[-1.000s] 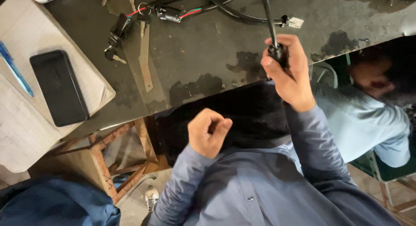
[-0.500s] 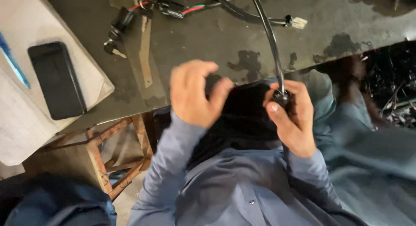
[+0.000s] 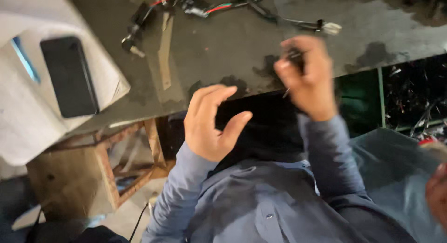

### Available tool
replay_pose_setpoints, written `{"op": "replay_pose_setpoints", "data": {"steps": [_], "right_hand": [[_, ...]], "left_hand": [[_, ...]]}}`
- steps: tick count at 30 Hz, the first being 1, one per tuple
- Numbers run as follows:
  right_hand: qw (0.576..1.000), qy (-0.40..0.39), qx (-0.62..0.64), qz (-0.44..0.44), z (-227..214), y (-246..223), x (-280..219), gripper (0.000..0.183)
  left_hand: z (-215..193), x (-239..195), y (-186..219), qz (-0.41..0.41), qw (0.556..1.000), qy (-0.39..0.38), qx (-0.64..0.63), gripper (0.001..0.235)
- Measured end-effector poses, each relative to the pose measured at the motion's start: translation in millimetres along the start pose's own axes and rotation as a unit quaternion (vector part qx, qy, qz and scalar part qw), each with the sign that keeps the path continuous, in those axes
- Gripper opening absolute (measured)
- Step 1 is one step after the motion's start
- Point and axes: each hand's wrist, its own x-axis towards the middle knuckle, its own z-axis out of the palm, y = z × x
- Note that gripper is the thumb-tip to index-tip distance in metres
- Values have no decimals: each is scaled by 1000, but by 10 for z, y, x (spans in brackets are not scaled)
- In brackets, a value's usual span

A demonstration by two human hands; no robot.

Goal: The person repeatedly strips the outer insulation from black electrical wires using red-handled pliers, then pulls the insulation off to expose the inner conductors. The stripped wires are placed on the workbench among other similar wires and tools.

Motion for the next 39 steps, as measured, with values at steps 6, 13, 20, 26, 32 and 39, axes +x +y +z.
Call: {"op": "replay_pose_setpoints", "data": {"steps": [6,13,20,26,32,39], "right_hand": [[986,16,115,123,-224,237,147,34],[998,8,66,22,-98,483,129,27],[999,-4,44,10,-113,527,59,23],[996,-36,58,54,-119,166,-53,24],[955,-167,190,158,-14,-136,-281,30],[914,-205,270,222,72,-436,-325,31]], "left_hand": [[-17,444,459,153,983,-92,-47,76],[815,471,953,49,867,-482,-118,95],[1659,-518,814,-41,936,-349,-3,54],[1035,-634,304,-88,897,-354,-249,58],[79,-794,-152,-318,753,-297,-494,55],[226,-822,-206,-318,838,-264,-356,30]]}}
